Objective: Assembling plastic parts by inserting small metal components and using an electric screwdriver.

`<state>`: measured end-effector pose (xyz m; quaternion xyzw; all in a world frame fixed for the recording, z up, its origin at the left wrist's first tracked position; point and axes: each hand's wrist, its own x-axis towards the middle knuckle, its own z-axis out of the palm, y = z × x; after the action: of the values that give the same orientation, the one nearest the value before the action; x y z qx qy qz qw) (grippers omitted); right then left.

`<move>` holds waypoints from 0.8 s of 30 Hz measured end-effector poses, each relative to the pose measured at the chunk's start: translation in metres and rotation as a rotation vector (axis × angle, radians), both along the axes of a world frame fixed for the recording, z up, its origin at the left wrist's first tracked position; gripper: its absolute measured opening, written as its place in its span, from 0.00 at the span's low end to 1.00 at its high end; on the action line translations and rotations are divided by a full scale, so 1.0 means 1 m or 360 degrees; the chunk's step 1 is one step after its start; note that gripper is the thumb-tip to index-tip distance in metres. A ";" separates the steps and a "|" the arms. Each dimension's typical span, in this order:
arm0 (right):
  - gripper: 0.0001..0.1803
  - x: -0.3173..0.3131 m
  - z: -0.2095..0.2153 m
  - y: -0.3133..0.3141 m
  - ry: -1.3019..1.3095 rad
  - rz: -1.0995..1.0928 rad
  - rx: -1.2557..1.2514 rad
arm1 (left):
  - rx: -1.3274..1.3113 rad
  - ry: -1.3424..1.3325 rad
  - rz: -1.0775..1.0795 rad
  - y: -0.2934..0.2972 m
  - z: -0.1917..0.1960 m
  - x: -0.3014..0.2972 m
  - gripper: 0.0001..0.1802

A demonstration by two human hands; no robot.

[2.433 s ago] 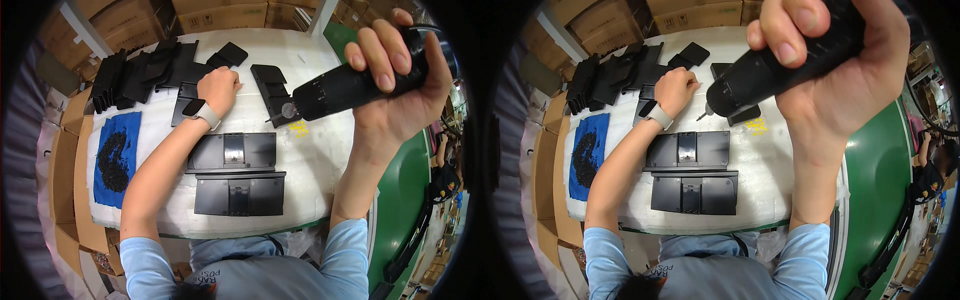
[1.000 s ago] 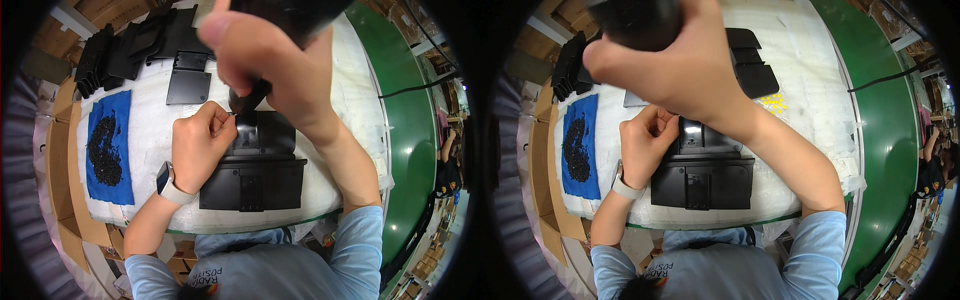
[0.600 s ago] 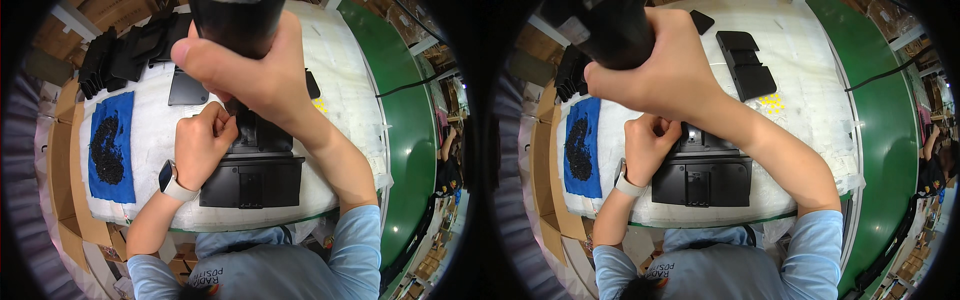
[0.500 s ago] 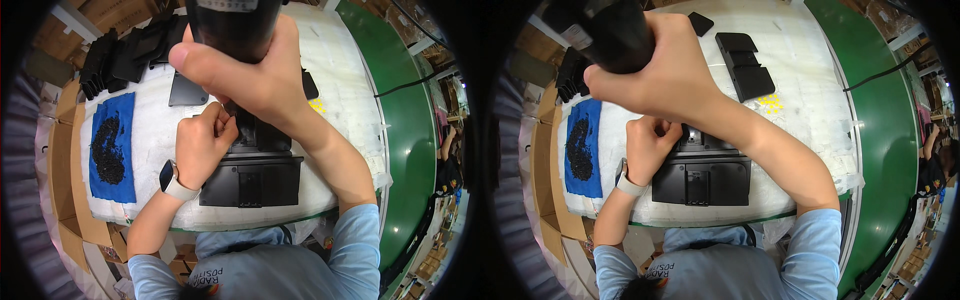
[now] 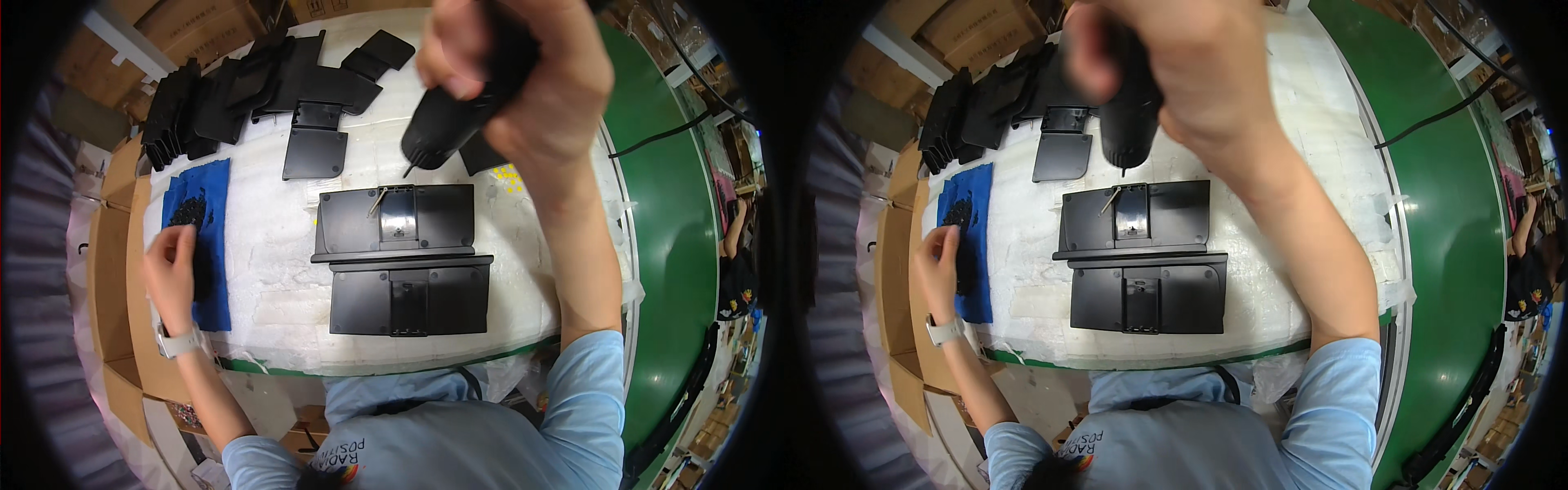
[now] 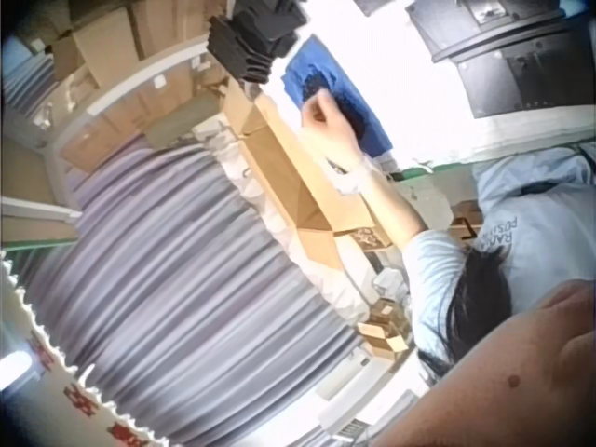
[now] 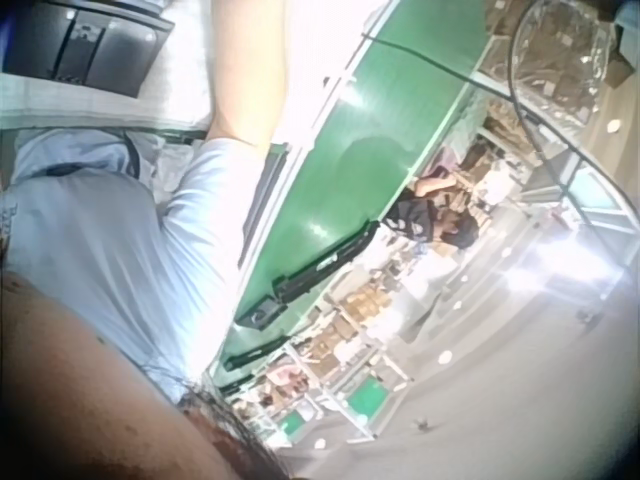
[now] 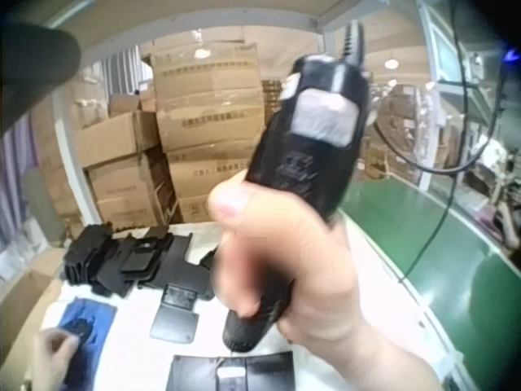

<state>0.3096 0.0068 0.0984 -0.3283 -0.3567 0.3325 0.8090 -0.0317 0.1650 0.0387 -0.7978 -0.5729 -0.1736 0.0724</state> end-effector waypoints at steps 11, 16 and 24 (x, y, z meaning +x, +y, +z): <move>0.11 -0.005 -0.011 0.001 -0.0110 0.0181 -0.0075 | -0.0538 -0.0159 -0.1758 -0.086 -0.029 0.128 0.32; 0.12 -0.005 -0.002 -0.010 -0.0147 0.0182 -0.0179 | -0.0372 -0.0053 -0.1738 -0.094 -0.029 0.135 0.29; 0.23 0.024 -0.052 0.031 -0.0830 0.0083 0.0690 | -0.0326 -0.0133 -0.1711 -0.096 -0.029 0.144 0.25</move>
<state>0.3334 0.0381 0.0469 -0.2134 -0.6223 0.1743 0.7327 0.1124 0.0692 0.0093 -0.9735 -0.1008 -0.1609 -0.1272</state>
